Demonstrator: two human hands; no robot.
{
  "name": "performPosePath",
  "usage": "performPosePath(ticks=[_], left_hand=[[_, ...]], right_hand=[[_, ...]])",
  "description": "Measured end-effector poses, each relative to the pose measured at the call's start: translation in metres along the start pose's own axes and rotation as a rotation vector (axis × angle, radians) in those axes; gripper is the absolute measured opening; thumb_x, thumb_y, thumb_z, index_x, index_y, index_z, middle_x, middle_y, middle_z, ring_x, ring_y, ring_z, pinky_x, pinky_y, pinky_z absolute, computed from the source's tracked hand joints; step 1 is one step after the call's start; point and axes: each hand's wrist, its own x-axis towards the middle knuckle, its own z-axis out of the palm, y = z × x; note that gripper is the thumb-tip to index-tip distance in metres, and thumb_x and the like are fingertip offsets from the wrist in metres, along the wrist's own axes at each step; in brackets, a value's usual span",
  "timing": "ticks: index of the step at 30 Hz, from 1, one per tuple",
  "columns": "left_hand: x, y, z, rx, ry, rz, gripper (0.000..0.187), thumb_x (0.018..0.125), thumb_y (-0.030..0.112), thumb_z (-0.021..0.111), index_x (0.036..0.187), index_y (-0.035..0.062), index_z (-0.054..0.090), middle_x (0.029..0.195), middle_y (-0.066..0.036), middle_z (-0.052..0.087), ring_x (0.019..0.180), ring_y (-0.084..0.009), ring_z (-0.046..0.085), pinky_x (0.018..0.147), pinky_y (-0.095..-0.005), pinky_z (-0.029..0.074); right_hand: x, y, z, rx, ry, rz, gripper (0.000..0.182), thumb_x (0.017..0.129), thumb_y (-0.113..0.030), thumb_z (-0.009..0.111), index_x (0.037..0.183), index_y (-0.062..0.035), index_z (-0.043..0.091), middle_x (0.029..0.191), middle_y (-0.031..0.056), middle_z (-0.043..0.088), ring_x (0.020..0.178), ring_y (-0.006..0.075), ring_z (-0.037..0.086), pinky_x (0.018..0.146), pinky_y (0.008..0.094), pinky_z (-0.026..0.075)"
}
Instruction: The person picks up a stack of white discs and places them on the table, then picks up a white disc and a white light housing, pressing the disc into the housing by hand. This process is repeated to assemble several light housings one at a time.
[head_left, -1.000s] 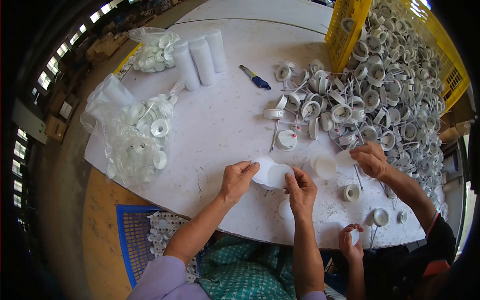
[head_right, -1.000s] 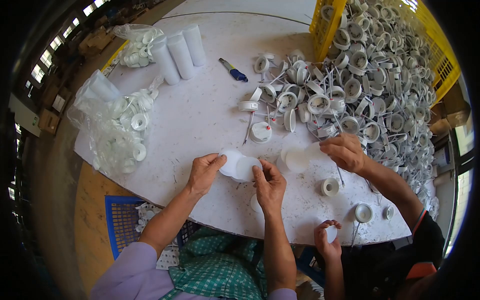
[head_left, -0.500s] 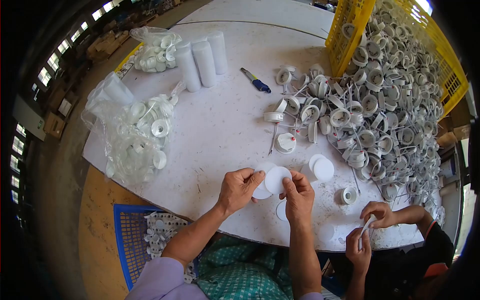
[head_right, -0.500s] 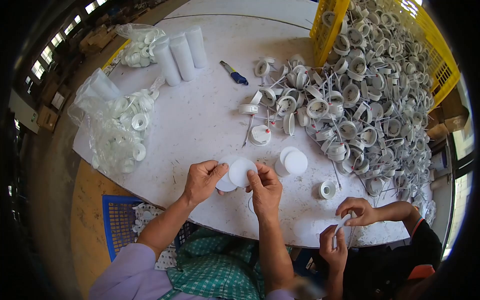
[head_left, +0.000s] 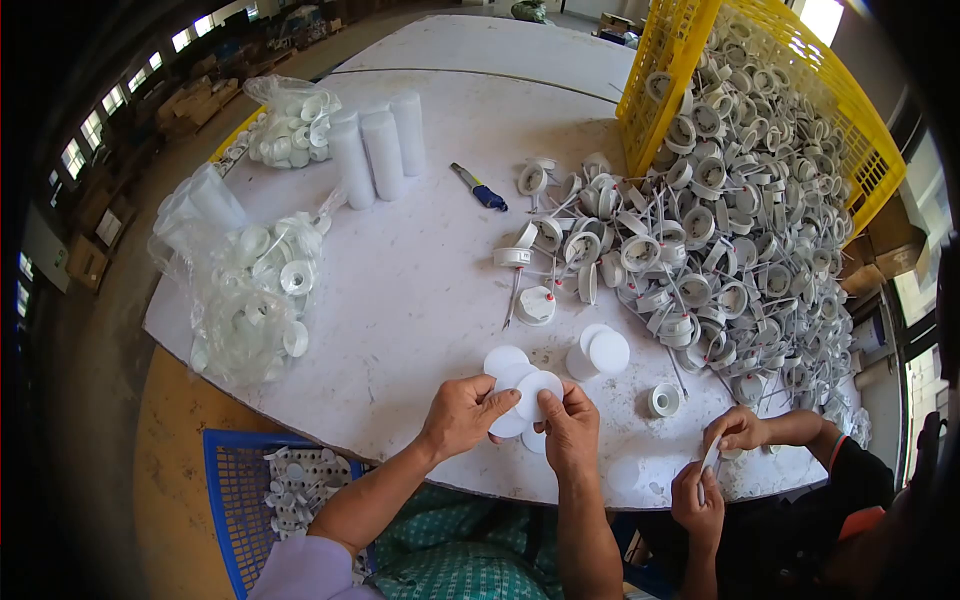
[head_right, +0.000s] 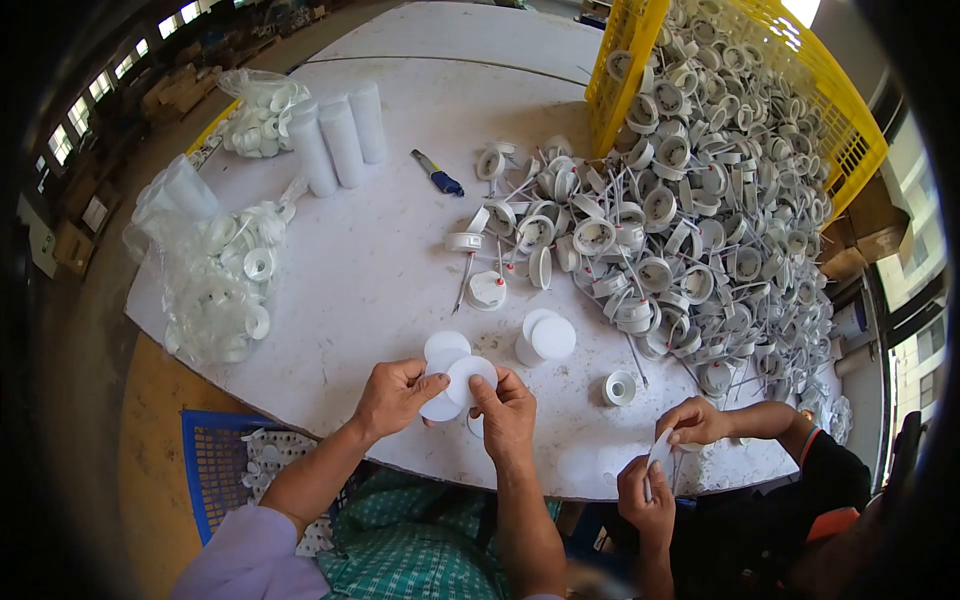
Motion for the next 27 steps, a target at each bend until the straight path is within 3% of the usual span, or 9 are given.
performPosePath(ticks=[5, 7, 10, 19, 27], left_hand=[[-0.006, -0.005, 0.005, -0.104, -0.07, 0.035, 0.028, 0.09, 0.017, 0.063, 0.103, -0.0083, 0.062, 0.083, -0.011, 0.067, 0.07, -0.0122, 0.065, 0.053, -0.0255, 0.056], [-0.004, -0.01, 0.006, -0.212, -0.101, 0.058, 0.026, 0.09, 0.012, 0.062, 0.107, -0.0079, 0.061, 0.088, -0.012, 0.068, 0.075, -0.0135, 0.066, 0.058, -0.0261, 0.058], [-0.005, -0.014, 0.004, -0.182, -0.089, 0.059, 0.026, 0.089, 0.01, 0.062, 0.11, -0.0065, 0.061, 0.092, -0.012, 0.068, 0.079, -0.0153, 0.067, 0.06, -0.0269, 0.059], [-0.01, -0.007, 0.006, 0.085, 0.048, 0.048, 0.024, 0.091, 0.014, 0.06, 0.103, -0.0075, 0.062, 0.085, -0.012, 0.069, 0.073, -0.0154, 0.068, 0.059, -0.0265, 0.059], [-0.013, -0.004, 0.003, 0.08, 0.056, 0.034, 0.027, 0.095, 0.014, 0.053, 0.107, -0.009, 0.06, 0.086, -0.014, 0.068, 0.07, -0.0175, 0.068, 0.061, -0.0272, 0.057]], right_hand=[[-0.004, 0.005, -0.01, 0.131, -0.004, 0.061, 0.017, 0.089, -0.016, 0.064, 0.101, -0.0045, 0.059, 0.082, 0.0019, 0.064, 0.063, 0.0072, 0.056, 0.051, 0.0212, 0.043], [-0.005, -0.003, -0.009, 0.222, 0.137, 0.077, 0.017, 0.089, -0.018, 0.064, 0.098, -0.0053, 0.058, 0.083, 0.0024, 0.063, 0.064, 0.0089, 0.054, 0.052, 0.0227, 0.042], [-0.005, 0.002, -0.027, 0.218, 0.137, 0.054, 0.015, 0.09, -0.017, 0.062, 0.102, -0.0086, 0.056, 0.087, 0.0004, 0.064, 0.067, 0.0079, 0.057, 0.051, 0.0212, 0.042], [-0.013, 0.008, -0.039, 0.249, 0.171, 0.025, 0.013, 0.089, -0.01, 0.063, 0.099, -0.0076, 0.056, 0.085, 0.0014, 0.065, 0.068, 0.008, 0.06, 0.05, 0.0207, 0.044], [-0.018, 0.011, -0.031, 0.23, 0.21, 0.07, 0.01, 0.088, -0.012, 0.065, 0.093, -0.008, 0.057, 0.082, 0.0008, 0.065, 0.062, 0.0073, 0.059, 0.048, 0.0202, 0.043]])
